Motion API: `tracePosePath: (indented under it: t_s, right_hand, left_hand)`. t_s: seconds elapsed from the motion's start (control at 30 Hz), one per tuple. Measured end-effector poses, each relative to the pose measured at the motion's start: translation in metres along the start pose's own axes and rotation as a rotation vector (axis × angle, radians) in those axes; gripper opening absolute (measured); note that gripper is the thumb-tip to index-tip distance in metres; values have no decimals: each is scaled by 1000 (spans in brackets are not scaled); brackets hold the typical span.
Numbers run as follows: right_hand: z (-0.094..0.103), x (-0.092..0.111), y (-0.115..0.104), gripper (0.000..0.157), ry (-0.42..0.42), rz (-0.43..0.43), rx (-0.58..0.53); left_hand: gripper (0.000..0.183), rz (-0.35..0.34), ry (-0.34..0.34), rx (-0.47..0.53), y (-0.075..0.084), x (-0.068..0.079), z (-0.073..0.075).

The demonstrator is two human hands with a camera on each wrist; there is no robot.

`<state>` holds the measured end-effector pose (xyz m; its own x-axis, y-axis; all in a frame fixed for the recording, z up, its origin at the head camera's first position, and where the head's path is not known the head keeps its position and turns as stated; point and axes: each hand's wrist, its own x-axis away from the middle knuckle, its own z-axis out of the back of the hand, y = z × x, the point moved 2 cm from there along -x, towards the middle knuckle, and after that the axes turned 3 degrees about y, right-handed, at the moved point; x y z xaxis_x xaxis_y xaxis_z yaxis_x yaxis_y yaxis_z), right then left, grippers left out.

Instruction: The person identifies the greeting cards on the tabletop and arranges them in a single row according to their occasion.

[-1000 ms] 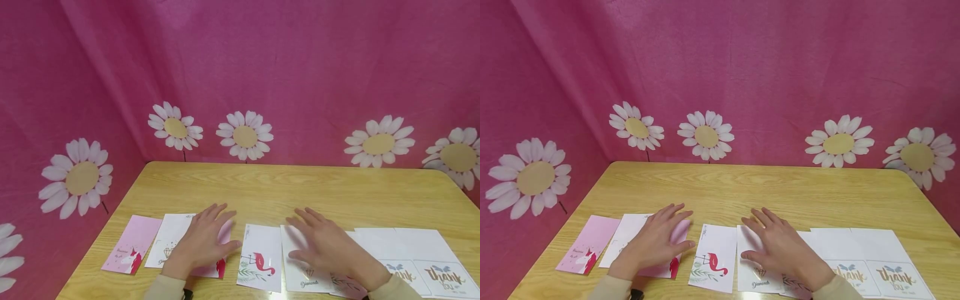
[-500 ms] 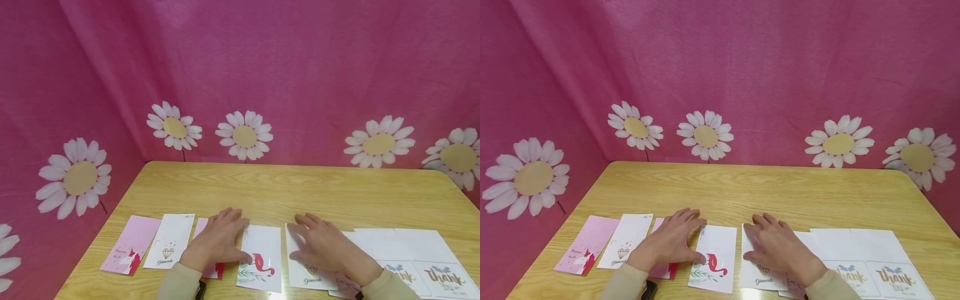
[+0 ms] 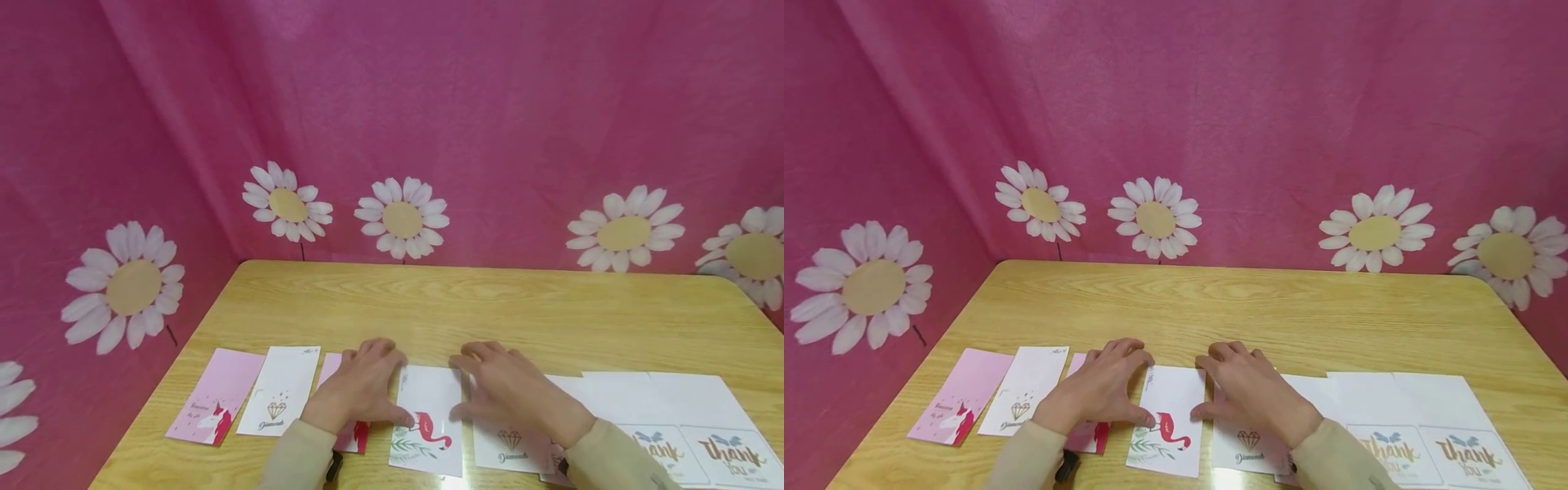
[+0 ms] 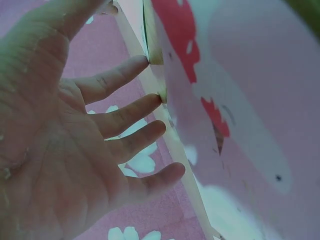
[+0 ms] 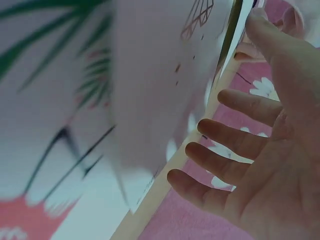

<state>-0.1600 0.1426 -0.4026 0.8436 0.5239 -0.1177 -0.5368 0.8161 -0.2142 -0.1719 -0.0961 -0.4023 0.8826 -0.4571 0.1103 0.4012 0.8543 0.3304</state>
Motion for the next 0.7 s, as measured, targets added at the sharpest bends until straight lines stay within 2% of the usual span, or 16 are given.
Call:
tracePosePath:
  t_s: [0.47,0.7]
  right_hand:
    - [-5,-21,-7,67,-85,-46,-53]
    - [-4,-22,-10,71,-84,-52,-49]
  left_hand:
    - [82,9,-2,35,-2,-4,-1]
    - [86,28,1,43,-4,-3,0]
